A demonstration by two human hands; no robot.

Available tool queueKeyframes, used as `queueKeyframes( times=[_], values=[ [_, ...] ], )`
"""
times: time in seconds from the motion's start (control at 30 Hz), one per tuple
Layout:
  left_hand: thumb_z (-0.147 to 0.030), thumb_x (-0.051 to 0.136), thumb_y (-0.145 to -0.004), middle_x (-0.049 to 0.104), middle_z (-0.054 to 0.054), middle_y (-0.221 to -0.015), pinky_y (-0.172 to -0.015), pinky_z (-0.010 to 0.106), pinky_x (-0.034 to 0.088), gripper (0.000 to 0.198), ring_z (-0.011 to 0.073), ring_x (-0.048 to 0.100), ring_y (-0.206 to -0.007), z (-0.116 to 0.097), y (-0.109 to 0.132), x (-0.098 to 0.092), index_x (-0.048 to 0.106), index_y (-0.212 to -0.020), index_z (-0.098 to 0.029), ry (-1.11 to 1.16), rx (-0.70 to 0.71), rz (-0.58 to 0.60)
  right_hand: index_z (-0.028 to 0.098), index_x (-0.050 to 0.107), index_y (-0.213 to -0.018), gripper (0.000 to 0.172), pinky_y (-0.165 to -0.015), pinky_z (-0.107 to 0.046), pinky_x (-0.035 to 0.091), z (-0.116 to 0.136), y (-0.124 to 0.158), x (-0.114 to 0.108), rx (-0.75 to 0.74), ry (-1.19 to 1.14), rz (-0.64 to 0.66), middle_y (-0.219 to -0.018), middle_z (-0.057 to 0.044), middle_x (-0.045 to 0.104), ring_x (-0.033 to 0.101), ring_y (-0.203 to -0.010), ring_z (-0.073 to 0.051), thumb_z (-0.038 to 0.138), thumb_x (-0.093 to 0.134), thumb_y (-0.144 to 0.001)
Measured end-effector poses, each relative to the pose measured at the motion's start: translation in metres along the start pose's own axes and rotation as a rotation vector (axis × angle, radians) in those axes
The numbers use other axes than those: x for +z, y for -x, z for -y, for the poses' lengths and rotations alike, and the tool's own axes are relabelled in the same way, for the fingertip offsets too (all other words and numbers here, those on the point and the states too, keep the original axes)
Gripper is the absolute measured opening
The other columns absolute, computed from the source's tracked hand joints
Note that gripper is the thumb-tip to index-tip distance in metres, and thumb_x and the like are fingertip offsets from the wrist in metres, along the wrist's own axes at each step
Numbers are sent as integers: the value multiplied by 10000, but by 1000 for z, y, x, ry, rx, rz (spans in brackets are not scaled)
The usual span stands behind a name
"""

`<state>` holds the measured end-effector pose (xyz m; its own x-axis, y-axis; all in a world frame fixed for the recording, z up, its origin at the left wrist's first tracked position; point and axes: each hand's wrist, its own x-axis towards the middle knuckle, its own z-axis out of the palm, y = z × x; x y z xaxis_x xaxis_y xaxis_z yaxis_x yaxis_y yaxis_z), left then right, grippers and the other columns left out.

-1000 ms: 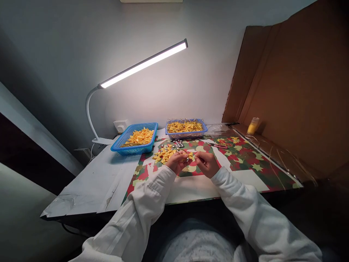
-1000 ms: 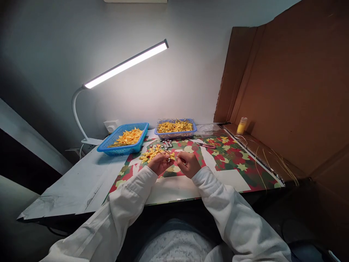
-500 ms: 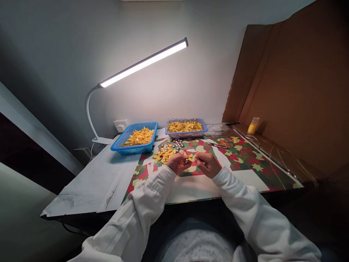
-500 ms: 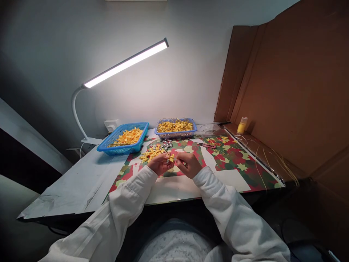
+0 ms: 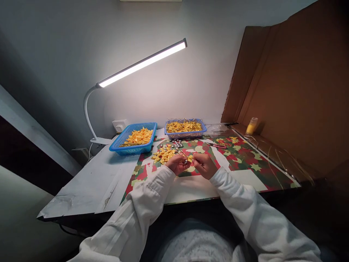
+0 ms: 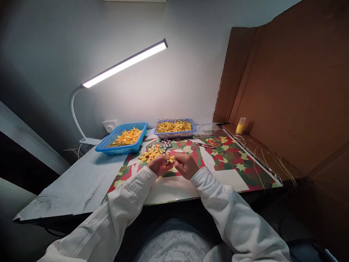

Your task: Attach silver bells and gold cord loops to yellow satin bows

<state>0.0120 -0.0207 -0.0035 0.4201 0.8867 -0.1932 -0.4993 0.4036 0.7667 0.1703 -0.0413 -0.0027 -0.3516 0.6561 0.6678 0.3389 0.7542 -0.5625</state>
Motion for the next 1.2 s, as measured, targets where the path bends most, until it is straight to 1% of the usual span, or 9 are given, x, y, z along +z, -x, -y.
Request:
queueKeyframes(
  times=[0.27, 0.47, 0.7, 0.87, 1.03, 1.2],
  values=[
    [-54, 632, -582, 574, -9, -512, -585, 228, 485, 131, 93, 568, -506, 2, 0, 5, 540, -575, -146, 18, 21, -9, 205, 358, -564, 226, -451, -228, 255, -1, 0, 2, 22, -26, -42, -504, 54, 324, 315, -465, -92, 207, 408, -784],
    [-72, 643, -591, 596, 9, -547, -598, 231, 482, 116, 101, 577, -531, 0, 1, 5, 554, -606, -145, 37, 13, -10, 202, 378, -567, 211, -448, -228, 253, 1, 0, 0, 19, -43, -51, -494, 54, 339, 317, -457, -90, 212, 399, -777],
    [-80, 645, -602, 575, 1, -526, -585, 214, 491, 136, 96, 573, -521, -2, 2, 5, 527, -591, -145, 49, 16, -17, 203, 364, -559, 208, -444, -227, 257, 3, -1, -2, 25, -50, -58, -490, 53, 334, 314, -454, -90, 218, 397, -764],
    [-64, 636, -599, 599, 14, -545, -563, 199, 497, 130, 88, 563, -507, -2, 3, 8, 528, -581, -135, 29, 21, -9, 201, 365, -551, 209, -449, -228, 259, 1, -1, -1, 28, -52, -69, -495, 49, 341, 317, -460, -89, 212, 402, -756],
    [-68, 645, -590, 562, -17, -502, -558, 178, 493, 151, 66, 534, -482, -3, 5, 10, 517, -554, -141, 26, 58, 8, 203, 348, -550, 211, -450, -230, 248, 1, -1, -2, 29, -59, -83, -490, 54, 324, 302, -461, -88, 207, 407, -753],
    [-71, 667, -565, 547, -19, -489, -556, 201, 493, 172, 72, 527, -468, -1, 2, 7, 509, -543, -136, 1, 71, 24, 203, 352, -550, 220, -443, -230, 236, 0, -1, -2, 33, -67, -75, -487, 55, 320, 297, -457, -88, 211, 412, -762]
  ],
)
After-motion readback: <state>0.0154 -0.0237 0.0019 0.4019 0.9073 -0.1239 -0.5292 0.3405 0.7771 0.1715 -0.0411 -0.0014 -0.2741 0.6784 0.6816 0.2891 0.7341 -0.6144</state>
